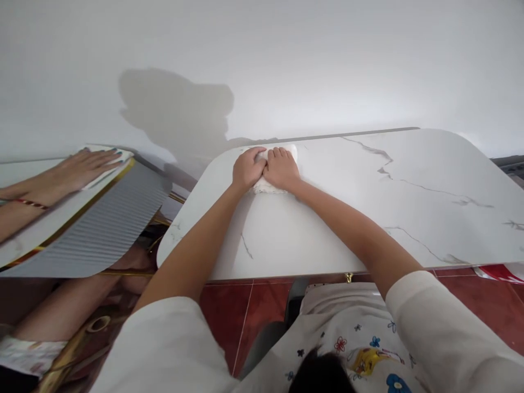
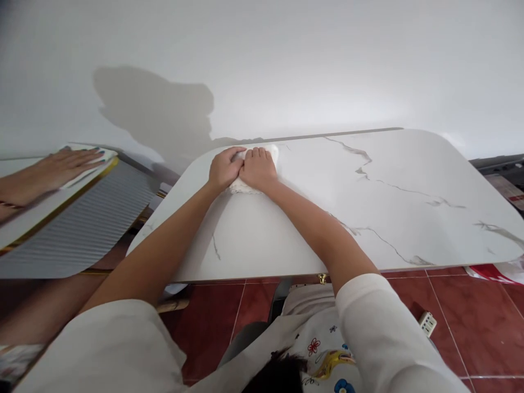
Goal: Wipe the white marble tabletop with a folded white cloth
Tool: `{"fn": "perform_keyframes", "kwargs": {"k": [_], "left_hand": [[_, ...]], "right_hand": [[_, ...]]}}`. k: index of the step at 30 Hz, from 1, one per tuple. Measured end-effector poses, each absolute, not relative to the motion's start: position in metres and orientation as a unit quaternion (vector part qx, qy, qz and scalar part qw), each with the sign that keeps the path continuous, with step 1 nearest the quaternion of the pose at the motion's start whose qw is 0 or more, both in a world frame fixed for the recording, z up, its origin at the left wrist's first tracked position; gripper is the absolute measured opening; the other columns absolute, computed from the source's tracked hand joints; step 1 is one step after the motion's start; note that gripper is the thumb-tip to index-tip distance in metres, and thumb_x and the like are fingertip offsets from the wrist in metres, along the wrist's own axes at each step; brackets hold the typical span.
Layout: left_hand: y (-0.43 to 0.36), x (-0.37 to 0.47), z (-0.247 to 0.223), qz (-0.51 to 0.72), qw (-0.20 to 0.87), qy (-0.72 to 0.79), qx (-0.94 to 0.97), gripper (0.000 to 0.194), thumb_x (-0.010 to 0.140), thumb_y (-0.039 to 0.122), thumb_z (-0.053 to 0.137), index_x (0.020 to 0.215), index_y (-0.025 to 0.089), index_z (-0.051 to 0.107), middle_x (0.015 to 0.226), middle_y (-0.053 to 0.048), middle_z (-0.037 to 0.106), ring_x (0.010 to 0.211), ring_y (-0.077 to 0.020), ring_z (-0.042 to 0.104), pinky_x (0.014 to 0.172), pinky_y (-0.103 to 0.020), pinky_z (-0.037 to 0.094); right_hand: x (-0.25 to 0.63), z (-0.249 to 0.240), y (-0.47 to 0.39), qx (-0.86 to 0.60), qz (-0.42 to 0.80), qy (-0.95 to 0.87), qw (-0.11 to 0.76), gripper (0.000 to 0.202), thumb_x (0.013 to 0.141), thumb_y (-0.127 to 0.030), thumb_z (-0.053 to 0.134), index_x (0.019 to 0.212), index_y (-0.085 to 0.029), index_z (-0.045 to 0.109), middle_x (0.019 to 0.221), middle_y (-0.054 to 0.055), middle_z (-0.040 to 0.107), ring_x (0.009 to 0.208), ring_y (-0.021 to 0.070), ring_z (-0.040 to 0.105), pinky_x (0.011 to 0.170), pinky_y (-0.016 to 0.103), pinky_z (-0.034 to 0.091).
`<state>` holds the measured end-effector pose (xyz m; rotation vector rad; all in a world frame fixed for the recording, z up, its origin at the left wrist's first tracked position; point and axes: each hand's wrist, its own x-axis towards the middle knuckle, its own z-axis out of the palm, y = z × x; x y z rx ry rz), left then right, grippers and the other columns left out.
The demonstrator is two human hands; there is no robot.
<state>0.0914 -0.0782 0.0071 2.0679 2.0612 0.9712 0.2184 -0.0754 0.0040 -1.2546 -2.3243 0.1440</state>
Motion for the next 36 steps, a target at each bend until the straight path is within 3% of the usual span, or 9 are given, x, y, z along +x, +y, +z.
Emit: {"fn": "perform_keyframes", "kwargs": {"k": [9, 17, 27, 36], "left_hand": [[-0.020, 0.085, 0.005, 0.341, 0.048, 0.653, 0.675, 0.050, 0.075, 0.019, 0.046, 0.120, 0.018, 0.068, 0.129, -0.007, 0.067, 0.122, -0.0245, 0.058, 0.109, -0.034, 0.040], [-0.002, 0.083, 0.006, 0.344, 0.049, 0.660, 0.666, 0.050, 0.075, 0.021, 0.046, 0.120, 0.018, 0.068, 0.128, -0.006, 0.067, 0.122, -0.0246, 0.058, 0.109, -0.034, 0.040], [-0.022, 0.090, 0.005, 0.325, 0.051, 0.660, 0.675, 0.054, 0.076, 0.025, 0.045, 0.127, 0.021, 0.063, 0.137, -0.004, 0.061, 0.128, -0.0260, 0.053, 0.112, -0.038, 0.038], [-0.087, 0.094, 0.006, 0.294, 0.040, 0.663, 0.687, 0.055, 0.080, 0.028, 0.040, 0.130, 0.018, 0.060, 0.139, -0.007, 0.059, 0.130, -0.0271, 0.052, 0.112, -0.039, 0.038]], "right_hand": [[0.211, 0.005, -0.023, -0.480, 0.037, -0.839, 0.252, 0.042, 0.098, -0.018, 0.034, 0.127, 0.005, 0.054, 0.136, 0.023, 0.056, 0.135, 0.0318, 0.043, 0.113, 0.041, 0.030], [0.204, -0.001, 0.005, -0.476, 0.051, -0.838, 0.262, 0.043, 0.095, -0.018, 0.038, 0.130, 0.001, 0.053, 0.137, 0.022, 0.055, 0.133, 0.0327, 0.043, 0.113, 0.047, 0.030], [0.215, 0.004, -0.018, -0.474, 0.048, -0.848, 0.231, 0.048, 0.096, -0.019, 0.036, 0.136, 0.005, 0.047, 0.144, 0.023, 0.048, 0.137, 0.0333, 0.039, 0.114, 0.044, 0.026], [0.224, 0.003, -0.080, -0.455, 0.044, -0.859, 0.232, 0.047, 0.096, -0.021, 0.034, 0.134, 0.003, 0.047, 0.144, 0.025, 0.047, 0.136, 0.0330, 0.039, 0.113, 0.050, 0.028]]}}
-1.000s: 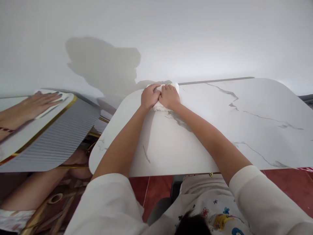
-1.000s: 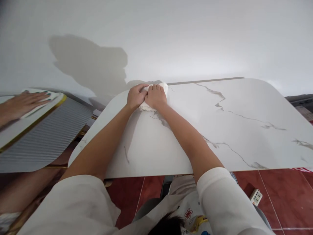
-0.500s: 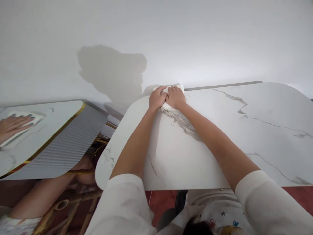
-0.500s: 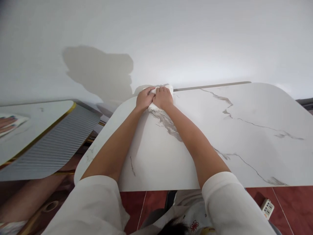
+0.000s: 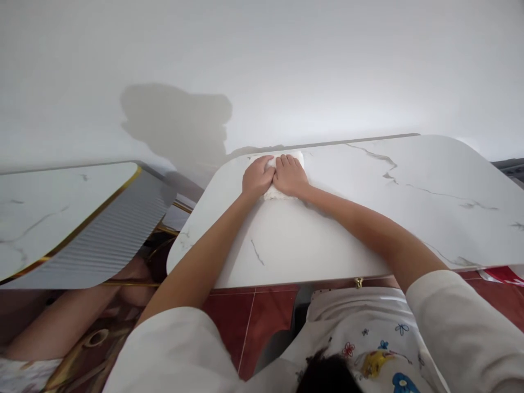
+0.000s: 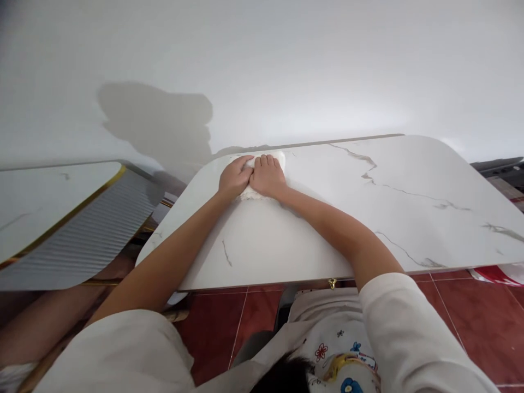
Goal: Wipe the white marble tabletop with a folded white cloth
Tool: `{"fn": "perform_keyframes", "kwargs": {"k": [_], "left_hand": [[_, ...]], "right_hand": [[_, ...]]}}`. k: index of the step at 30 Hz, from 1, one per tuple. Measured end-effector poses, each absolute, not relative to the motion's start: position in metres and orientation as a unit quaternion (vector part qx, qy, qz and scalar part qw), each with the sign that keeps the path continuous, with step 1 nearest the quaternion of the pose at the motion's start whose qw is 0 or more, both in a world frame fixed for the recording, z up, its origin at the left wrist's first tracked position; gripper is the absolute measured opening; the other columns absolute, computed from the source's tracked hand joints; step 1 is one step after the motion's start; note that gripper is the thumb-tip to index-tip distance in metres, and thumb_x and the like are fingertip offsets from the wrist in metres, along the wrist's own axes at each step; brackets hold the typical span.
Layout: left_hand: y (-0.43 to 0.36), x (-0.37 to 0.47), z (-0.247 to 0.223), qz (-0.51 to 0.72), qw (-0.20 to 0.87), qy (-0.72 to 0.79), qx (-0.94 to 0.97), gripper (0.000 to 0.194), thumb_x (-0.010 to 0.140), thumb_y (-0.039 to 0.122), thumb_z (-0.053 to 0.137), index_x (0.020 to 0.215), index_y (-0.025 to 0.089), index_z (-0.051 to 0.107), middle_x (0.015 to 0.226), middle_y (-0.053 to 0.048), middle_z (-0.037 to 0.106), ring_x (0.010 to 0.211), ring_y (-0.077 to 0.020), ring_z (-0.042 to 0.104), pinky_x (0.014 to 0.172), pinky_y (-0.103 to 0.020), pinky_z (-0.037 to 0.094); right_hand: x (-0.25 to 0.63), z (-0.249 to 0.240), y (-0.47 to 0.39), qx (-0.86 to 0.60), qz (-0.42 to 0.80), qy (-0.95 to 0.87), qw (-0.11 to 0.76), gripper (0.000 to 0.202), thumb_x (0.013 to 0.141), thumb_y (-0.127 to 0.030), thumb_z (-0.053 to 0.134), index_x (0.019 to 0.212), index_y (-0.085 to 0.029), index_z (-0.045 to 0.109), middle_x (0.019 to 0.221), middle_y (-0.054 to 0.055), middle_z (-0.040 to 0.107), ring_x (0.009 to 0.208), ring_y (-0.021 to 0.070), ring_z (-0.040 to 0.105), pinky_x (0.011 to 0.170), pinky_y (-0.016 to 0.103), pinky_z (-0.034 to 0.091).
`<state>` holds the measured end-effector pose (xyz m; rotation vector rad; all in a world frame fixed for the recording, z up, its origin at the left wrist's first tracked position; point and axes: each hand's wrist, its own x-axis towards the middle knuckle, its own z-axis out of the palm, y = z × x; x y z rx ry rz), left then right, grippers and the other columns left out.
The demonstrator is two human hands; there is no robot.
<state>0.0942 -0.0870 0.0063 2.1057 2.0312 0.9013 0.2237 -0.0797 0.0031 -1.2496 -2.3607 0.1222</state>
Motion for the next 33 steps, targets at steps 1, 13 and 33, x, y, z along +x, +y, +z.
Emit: {"fn": "perform_keyframes", "kwargs": {"k": [1, 13, 33], "left_hand": [[-0.097, 0.094, 0.006, 0.294, 0.038, 0.662, 0.689, 0.055, 0.081, 0.029, 0.040, 0.131, 0.018, 0.060, 0.139, -0.007, 0.059, 0.129, -0.0269, 0.052, 0.112, -0.038, 0.038], [-0.204, 0.097, 0.010, 0.284, 0.027, 0.661, 0.694, 0.054, 0.080, 0.031, 0.038, 0.128, 0.016, 0.060, 0.138, -0.010, 0.059, 0.127, -0.0279, 0.054, 0.112, -0.041, 0.040], [-0.218, 0.116, 0.012, 0.242, -0.005, 0.677, 0.695, 0.047, 0.081, 0.031, 0.039, 0.121, 0.017, 0.059, 0.128, -0.012, 0.064, 0.119, -0.0293, 0.058, 0.105, -0.043, 0.044]], "right_hand": [[0.224, 0.003, -0.089, -0.450, 0.045, -0.862, 0.231, 0.047, 0.096, -0.021, 0.035, 0.135, 0.003, 0.047, 0.144, 0.026, 0.047, 0.136, 0.0328, 0.039, 0.114, 0.050, 0.028], [0.228, 0.005, -0.197, -0.448, 0.056, -0.860, 0.238, 0.055, 0.096, -0.022, 0.036, 0.141, 0.009, 0.041, 0.149, 0.028, 0.042, 0.141, 0.0349, 0.036, 0.118, 0.047, 0.025], [0.249, 0.006, -0.207, -0.413, 0.066, -0.879, 0.230, 0.049, 0.093, -0.020, 0.039, 0.135, 0.005, 0.046, 0.142, 0.026, 0.048, 0.136, 0.0345, 0.039, 0.115, 0.050, 0.029]]}}
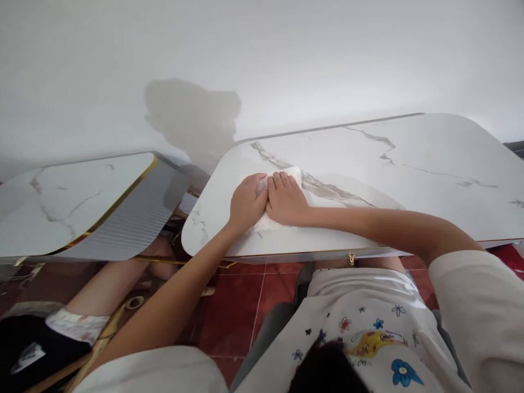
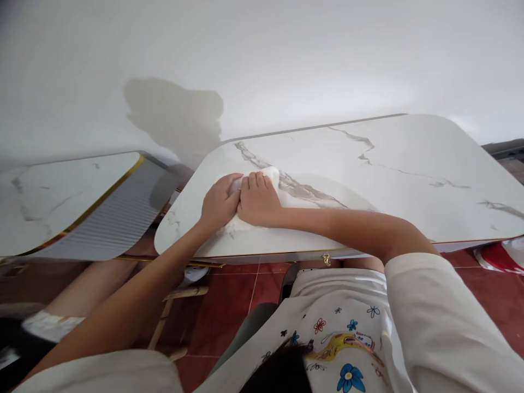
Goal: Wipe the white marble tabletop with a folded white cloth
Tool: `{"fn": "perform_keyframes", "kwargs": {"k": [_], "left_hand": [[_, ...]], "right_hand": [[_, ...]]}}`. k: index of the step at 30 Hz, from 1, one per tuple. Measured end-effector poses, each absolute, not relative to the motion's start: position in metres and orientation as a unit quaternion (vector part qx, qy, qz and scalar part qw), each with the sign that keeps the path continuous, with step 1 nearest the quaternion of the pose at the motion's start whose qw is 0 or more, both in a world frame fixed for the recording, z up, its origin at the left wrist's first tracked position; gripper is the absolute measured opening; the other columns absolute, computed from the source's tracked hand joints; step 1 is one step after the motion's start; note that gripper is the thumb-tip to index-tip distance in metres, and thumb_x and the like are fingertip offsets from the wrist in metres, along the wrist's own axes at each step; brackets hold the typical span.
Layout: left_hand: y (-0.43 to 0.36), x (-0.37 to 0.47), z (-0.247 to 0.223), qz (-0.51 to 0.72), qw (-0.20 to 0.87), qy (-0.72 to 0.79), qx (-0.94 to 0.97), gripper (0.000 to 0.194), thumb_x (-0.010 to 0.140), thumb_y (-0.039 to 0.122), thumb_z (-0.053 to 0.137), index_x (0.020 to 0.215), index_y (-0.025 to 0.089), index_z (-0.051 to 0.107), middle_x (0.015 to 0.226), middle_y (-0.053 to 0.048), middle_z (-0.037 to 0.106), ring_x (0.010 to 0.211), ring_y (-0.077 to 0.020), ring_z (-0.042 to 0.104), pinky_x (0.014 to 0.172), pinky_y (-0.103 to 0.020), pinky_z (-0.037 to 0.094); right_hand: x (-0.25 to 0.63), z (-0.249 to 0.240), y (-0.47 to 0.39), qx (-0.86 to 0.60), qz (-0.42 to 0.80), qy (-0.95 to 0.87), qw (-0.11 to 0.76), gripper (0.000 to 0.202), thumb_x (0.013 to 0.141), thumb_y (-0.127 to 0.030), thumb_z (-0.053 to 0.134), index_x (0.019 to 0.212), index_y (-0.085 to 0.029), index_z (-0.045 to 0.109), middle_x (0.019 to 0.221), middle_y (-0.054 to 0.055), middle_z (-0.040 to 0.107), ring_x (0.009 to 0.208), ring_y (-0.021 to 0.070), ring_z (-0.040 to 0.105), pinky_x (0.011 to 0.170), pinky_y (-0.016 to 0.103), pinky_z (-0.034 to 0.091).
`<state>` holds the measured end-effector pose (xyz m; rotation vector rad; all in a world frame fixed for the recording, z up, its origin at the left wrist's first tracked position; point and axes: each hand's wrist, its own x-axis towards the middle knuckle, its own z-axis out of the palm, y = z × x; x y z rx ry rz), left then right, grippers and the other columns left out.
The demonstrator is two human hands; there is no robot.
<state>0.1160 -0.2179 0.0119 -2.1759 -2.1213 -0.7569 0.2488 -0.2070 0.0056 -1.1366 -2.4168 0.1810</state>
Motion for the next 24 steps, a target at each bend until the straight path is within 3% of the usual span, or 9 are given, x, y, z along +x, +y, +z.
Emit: {"fn": "perform_keyframes", "kwargs": {"k": [7, 24], "left_hand": [[-0.135, 0.115, 0.011, -0.275, -0.019, -0.662, -0.697, 0.042, 0.083, 0.027, 0.042, 0.119, 0.019, 0.061, 0.128, -0.009, 0.065, 0.120, -0.0289, 0.058, 0.106, -0.040, 0.043], [0.002, 0.094, 0.003, -0.353, -0.048, -0.640, -0.680, 0.045, 0.076, 0.021, 0.046, 0.115, 0.020, 0.069, 0.125, -0.005, 0.069, 0.118, -0.0232, 0.060, 0.107, -0.033, 0.041]], "right_hand": [[0.245, 0.002, -0.127, -0.427, 0.032, -0.871, 0.241, 0.042, 0.095, -0.018, 0.035, 0.127, 0.003, 0.051, 0.131, 0.024, 0.056, 0.126, 0.0343, 0.047, 0.110, 0.049, 0.032], [0.216, -0.004, 0.003, -0.485, 0.041, -0.839, 0.244, 0.045, 0.094, -0.022, 0.033, 0.131, -0.001, 0.049, 0.139, 0.023, 0.052, 0.135, 0.0343, 0.040, 0.112, 0.052, 0.027]]}}
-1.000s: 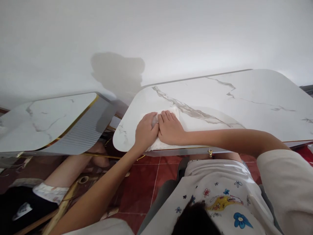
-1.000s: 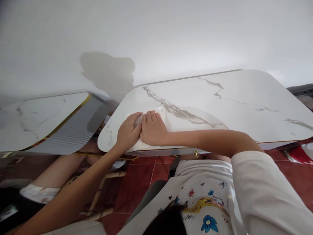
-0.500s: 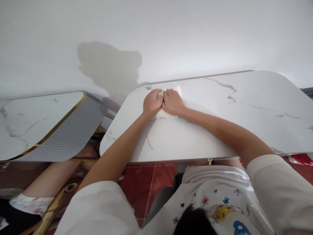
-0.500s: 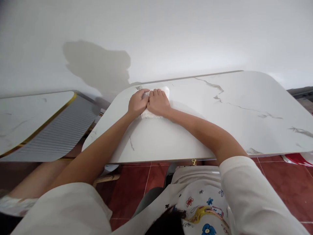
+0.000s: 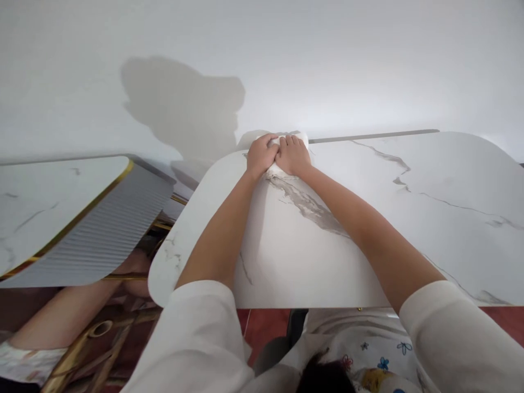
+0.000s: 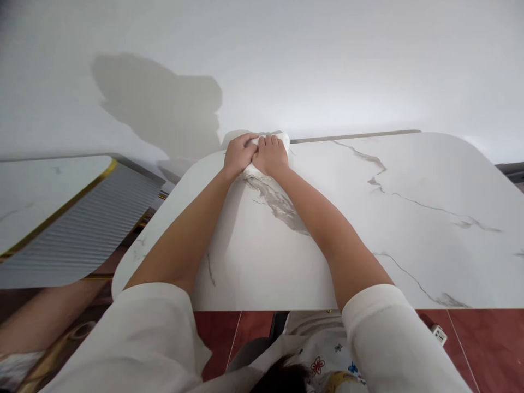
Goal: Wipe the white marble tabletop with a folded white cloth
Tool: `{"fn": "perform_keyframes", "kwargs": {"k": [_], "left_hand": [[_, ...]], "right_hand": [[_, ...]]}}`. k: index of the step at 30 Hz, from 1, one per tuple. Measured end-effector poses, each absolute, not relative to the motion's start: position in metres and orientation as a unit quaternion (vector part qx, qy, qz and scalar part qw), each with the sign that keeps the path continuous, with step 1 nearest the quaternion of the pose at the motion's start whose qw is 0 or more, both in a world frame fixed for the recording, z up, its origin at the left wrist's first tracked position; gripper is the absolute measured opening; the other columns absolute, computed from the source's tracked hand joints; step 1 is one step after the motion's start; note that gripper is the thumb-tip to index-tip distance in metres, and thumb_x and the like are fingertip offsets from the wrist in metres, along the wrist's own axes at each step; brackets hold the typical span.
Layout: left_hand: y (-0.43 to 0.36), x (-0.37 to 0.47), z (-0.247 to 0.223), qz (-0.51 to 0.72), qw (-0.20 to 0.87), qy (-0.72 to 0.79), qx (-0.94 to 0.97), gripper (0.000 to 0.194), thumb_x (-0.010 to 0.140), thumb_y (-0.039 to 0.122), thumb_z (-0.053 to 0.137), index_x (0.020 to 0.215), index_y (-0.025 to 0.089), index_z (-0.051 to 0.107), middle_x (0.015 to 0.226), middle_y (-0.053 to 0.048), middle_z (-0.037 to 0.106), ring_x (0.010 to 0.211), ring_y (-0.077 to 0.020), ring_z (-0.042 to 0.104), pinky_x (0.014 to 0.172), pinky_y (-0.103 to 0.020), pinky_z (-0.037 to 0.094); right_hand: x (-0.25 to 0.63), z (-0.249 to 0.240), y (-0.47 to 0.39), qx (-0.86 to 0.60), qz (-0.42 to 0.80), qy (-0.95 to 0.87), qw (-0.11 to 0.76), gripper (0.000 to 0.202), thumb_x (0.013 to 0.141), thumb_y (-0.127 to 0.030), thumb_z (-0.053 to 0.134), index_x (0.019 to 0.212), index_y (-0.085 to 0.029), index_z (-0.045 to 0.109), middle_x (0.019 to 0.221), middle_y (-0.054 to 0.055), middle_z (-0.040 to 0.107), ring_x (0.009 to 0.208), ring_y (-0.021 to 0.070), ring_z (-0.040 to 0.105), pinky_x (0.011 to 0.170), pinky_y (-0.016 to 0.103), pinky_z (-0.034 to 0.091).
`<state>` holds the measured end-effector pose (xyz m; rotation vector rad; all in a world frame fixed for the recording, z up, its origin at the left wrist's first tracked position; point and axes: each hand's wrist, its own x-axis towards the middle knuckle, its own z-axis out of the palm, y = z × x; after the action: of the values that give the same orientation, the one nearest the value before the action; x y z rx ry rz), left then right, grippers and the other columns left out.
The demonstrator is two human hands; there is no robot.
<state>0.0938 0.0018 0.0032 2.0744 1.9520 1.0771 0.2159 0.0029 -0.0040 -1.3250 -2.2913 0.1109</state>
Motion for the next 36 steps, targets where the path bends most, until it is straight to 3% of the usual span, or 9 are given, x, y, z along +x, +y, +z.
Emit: {"fn": "perform_keyframes", "kwargs": {"k": [17, 22, 36], "left_hand": [[-0.020, 0.088, -0.002, 0.252, -0.002, 0.635, 0.730, 0.055, 0.084, 0.026, 0.035, 0.134, 0.019, 0.056, 0.140, -0.008, 0.058, 0.132, -0.0258, 0.050, 0.114, -0.040, 0.035], [-0.063, 0.094, 0.003, 0.239, 0.001, 0.629, 0.740, 0.054, 0.084, 0.028, 0.034, 0.133, 0.019, 0.055, 0.139, -0.010, 0.058, 0.131, -0.0275, 0.049, 0.113, -0.043, 0.036], [-0.224, 0.107, 0.004, 0.207, -0.042, 0.617, 0.758, 0.051, 0.089, 0.030, 0.025, 0.132, 0.016, 0.049, 0.135, -0.015, 0.056, 0.129, -0.0291, 0.049, 0.114, -0.047, 0.037]], "right_hand": [[0.226, 0.000, -0.025, -0.460, 0.020, -0.860, 0.221, 0.050, 0.098, -0.024, 0.032, 0.138, 0.002, 0.043, 0.147, 0.025, 0.044, 0.139, 0.0328, 0.036, 0.114, 0.049, 0.026], [0.231, 0.000, -0.063, -0.453, 0.007, -0.862, 0.227, 0.047, 0.097, -0.024, 0.035, 0.135, 0.001, 0.047, 0.142, 0.026, 0.049, 0.135, 0.0337, 0.042, 0.111, 0.051, 0.031], [0.245, -0.002, -0.208, -0.396, -0.001, -0.891, 0.222, 0.058, 0.093, -0.024, 0.040, 0.140, 0.011, 0.042, 0.146, 0.032, 0.043, 0.138, 0.0385, 0.040, 0.115, 0.053, 0.029]]}}
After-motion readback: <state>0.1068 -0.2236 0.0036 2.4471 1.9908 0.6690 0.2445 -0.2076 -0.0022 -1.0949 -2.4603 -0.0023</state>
